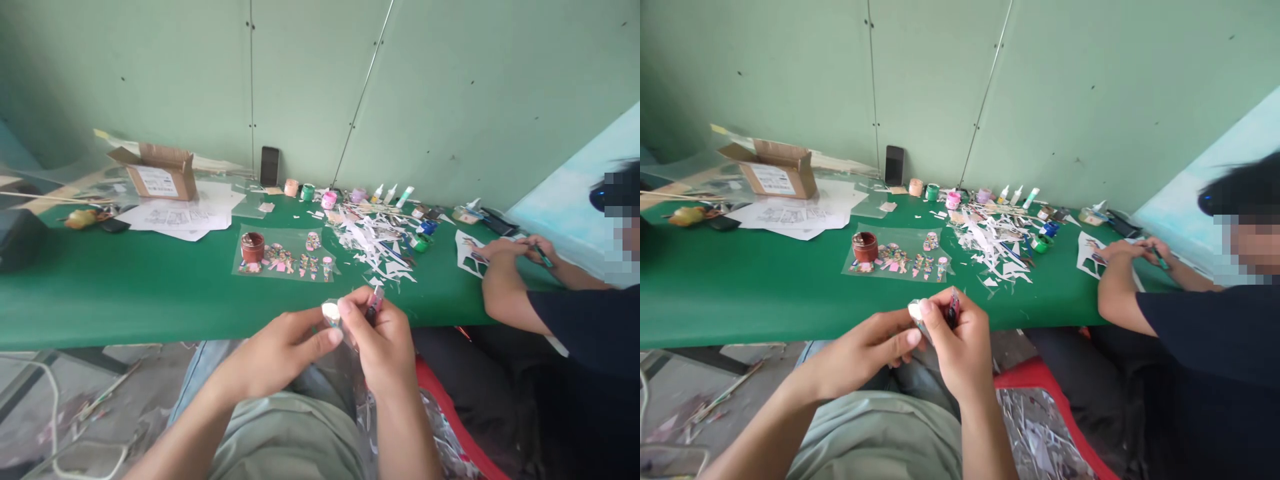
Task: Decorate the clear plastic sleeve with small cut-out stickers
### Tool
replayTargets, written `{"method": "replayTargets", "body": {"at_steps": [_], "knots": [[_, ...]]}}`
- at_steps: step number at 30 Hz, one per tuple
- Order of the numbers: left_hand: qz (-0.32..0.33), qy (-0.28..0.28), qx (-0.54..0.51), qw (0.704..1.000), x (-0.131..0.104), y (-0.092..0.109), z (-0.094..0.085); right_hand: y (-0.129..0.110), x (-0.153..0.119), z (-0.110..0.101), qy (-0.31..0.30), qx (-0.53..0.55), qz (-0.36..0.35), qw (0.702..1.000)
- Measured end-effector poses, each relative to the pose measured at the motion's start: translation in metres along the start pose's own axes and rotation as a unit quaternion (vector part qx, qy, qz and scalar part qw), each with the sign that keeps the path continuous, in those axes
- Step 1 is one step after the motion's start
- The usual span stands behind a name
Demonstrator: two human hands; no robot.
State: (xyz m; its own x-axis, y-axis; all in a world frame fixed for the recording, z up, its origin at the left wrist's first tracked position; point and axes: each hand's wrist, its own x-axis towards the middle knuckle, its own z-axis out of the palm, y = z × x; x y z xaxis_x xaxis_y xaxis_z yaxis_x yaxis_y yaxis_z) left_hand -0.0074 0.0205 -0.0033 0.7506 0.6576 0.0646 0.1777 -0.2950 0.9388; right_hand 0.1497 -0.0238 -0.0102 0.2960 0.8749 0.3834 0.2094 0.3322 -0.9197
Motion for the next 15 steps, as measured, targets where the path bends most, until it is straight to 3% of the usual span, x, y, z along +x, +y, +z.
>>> {"method": "replayTargets", "body": {"at_steps": [3, 6, 9, 12, 15], "knots": [[-0.011, 0.076, -0.001, 0.997, 0.004, 0.0, 0.005, 0.002, -0.001, 0.0, 0.017, 0.008, -0.004, 1.0], [0.009, 0.066, -0.039, 0.997, 0.008, 0.002, 0.007, 0.004, -0.002, 0.0, 0.007, 0.015, -0.003, 1.0], [0.007, 0.076, -0.144, 0.987, 0.011, 0.003, 0.009, 0.008, -0.002, 0.001, 0.011, 0.005, -0.018, 1.0], [-0.02, 0.102, -0.208, 0.973, 0.014, 0.003, 0.011, 0.017, 0.0, 0.001, 0.082, -0.106, -0.086, 0.987], [-0.023, 0.109, -0.221, 0.969, 0.017, 0.004, 0.015, 0.029, 0.003, -0.002, 0.07, -0.234, -0.18, 0.953]]}}
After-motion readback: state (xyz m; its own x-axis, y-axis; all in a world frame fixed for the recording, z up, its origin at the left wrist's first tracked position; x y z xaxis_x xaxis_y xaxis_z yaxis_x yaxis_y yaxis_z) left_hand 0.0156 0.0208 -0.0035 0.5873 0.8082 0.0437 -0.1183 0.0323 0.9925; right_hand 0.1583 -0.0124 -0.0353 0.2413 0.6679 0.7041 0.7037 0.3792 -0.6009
